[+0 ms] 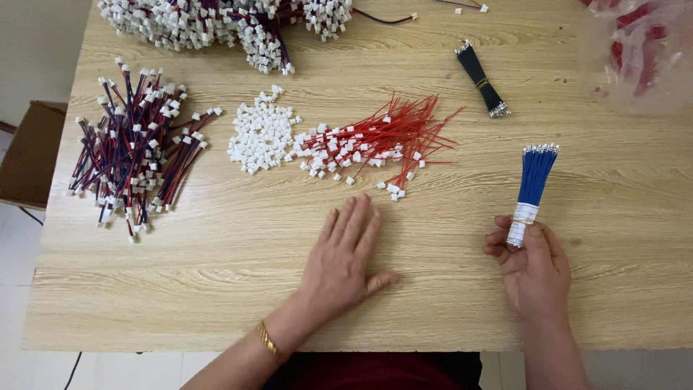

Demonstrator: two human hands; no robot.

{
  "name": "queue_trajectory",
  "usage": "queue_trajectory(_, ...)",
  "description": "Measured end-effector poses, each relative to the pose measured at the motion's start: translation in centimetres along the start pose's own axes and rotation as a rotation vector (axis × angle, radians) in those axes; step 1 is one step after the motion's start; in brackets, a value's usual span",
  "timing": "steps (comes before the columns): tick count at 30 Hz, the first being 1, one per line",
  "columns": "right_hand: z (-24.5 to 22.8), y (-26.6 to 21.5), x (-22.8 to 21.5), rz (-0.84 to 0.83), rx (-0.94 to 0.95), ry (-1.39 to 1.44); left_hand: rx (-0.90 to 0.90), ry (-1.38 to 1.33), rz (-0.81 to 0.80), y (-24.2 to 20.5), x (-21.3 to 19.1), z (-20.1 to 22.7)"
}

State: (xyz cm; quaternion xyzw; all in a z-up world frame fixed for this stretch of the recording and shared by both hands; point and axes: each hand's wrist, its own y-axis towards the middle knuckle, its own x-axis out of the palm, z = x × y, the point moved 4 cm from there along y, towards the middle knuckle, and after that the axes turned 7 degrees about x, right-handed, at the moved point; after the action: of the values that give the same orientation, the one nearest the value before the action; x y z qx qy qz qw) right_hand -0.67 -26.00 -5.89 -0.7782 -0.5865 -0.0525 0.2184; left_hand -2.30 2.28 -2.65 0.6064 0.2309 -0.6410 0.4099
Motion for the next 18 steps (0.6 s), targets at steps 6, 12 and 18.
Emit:
queue_trajectory(6,0.8,0.4,-0.7,-0.028,-0.006,0.030,0.074,-0.034,0.016,1.5,-0.1,-0.6)
queue_trajectory(12,0.4,-0.3,-1.0,0.019,-0.004,0.070,0.148,-0.071,-0.041,0.6,0.0,3.1)
queue_trajectory(18,-1.9,-0.9,-4.9,0.198,-0.097,0.039,0.228,-0.260,0.053,5.2,1.3,8.6)
